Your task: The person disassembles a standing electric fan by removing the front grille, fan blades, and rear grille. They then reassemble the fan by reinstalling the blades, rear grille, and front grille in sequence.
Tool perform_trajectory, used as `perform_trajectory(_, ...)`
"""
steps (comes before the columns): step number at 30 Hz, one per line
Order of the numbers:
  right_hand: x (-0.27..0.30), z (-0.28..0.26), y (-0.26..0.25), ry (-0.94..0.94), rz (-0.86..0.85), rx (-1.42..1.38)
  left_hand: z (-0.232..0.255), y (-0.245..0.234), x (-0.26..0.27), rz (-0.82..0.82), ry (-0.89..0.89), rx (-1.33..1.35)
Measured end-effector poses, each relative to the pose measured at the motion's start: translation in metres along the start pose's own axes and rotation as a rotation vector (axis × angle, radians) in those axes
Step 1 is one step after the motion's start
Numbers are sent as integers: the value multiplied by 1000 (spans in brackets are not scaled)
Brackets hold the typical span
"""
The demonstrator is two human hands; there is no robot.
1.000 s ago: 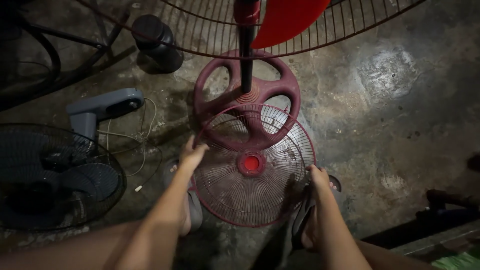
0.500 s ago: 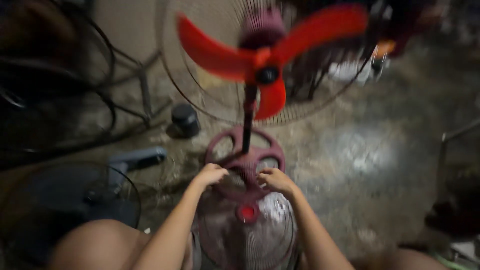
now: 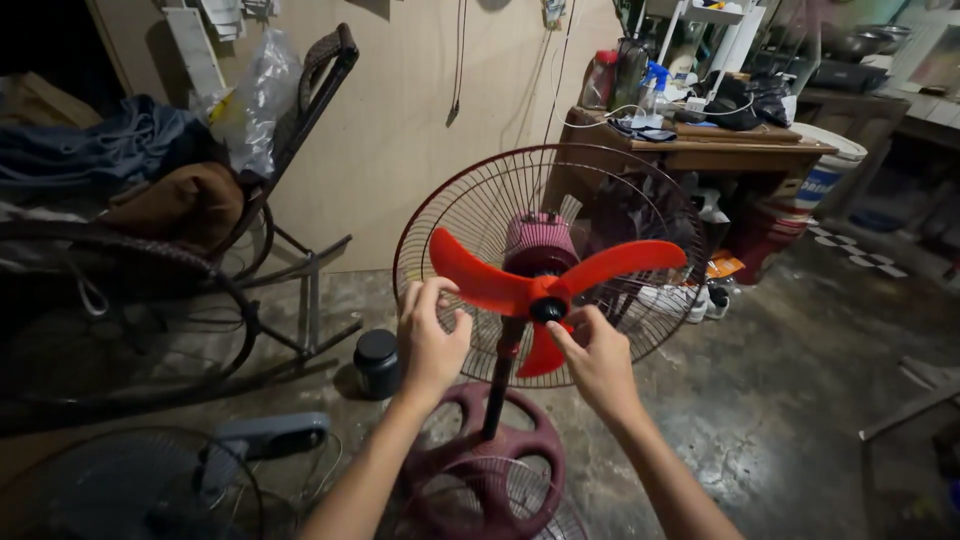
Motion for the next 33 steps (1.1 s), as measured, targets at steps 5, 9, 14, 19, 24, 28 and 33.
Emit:
perform_trajectory(5, -20, 12, 18, 192, 24, 129, 21, -8, -23, 147, 159, -45)
perform_trajectory(9, -25, 21, 19, 320, 32, 165, 42, 14, -26, 54, 428, -537)
perform_trajectory(14, -25, 16, 21, 327, 19, 221, 36, 51, -17, -211, 580, -719)
perform_trajectory(19, -27, 13, 16, 276, 47, 241, 32, 55, -14, -158, 631, -861)
perform_trajectory(24, -27, 9, 14, 240, 53, 288, 32, 54, -24, -106, 607, -894)
perform_trajectory(28, -27, 6, 13, 234, 61, 307, 39, 56, -25, -104, 609, -764)
perform_trajectory(33, -29, -5, 15, 43, 126, 318, 37, 65, -29, -188, 571, -604)
Point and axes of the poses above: each hand's wrist, its own x-axis away from the middle knuckle, its own y-axis out of the palm, z = x × y, the point moved 10 cm from there along -x, towards the middle knuckle, and after that the axes turned 4 degrees about -z, right-handed, at the moved point
